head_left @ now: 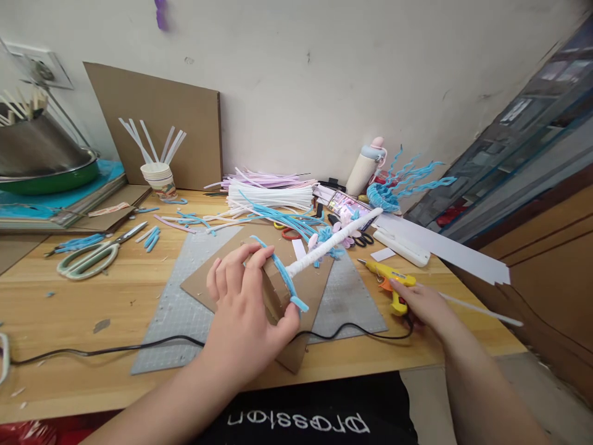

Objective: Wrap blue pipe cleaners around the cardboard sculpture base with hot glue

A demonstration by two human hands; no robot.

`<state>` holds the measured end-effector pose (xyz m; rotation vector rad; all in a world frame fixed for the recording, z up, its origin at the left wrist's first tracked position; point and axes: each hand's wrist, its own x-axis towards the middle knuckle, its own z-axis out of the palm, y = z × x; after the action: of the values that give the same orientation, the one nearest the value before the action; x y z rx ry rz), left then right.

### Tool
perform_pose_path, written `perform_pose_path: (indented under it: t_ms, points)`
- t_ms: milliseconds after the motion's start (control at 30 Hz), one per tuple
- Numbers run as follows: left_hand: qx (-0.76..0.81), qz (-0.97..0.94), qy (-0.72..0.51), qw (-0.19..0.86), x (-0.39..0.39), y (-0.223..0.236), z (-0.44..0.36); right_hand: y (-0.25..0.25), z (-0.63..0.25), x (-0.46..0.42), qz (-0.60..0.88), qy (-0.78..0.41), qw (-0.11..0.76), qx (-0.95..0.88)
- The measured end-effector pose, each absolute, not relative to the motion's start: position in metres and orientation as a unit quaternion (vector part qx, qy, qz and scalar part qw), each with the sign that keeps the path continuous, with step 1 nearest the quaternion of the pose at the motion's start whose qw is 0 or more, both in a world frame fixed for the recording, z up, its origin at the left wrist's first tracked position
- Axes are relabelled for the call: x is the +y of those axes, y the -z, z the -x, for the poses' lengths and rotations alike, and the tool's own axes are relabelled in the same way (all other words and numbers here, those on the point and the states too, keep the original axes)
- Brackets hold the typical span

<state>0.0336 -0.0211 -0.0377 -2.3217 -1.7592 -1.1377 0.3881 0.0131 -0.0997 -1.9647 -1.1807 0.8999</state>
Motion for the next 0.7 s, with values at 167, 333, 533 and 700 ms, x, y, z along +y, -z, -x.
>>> perform_pose_path:
  t_ms: [167,333,533,700]
  points:
    - [-0.562,0.743,0.363,0.011,-0.02,0.039,-0.033,0.074,-0.341,-0.005,0.791,-0.187,0.312,-0.492]
    - [-0.562,0.739,0.369,0.018,-0.017,0.039,-0.033,0.057,-0.262,-0.046,0.371,0.124,0.396,-0.831]
    - [-0.559,0.743,0.368,0.015,-0.016,0.039,-0.032,0.066,-0.232,-0.04,0.37,0.172,0.383,-0.829]
    - [-0.558,0.744,0.367,0.019,-0.016,0.039,-0.032,0.074,-0.233,-0.037,0.393,0.157,0.392,-0.817]
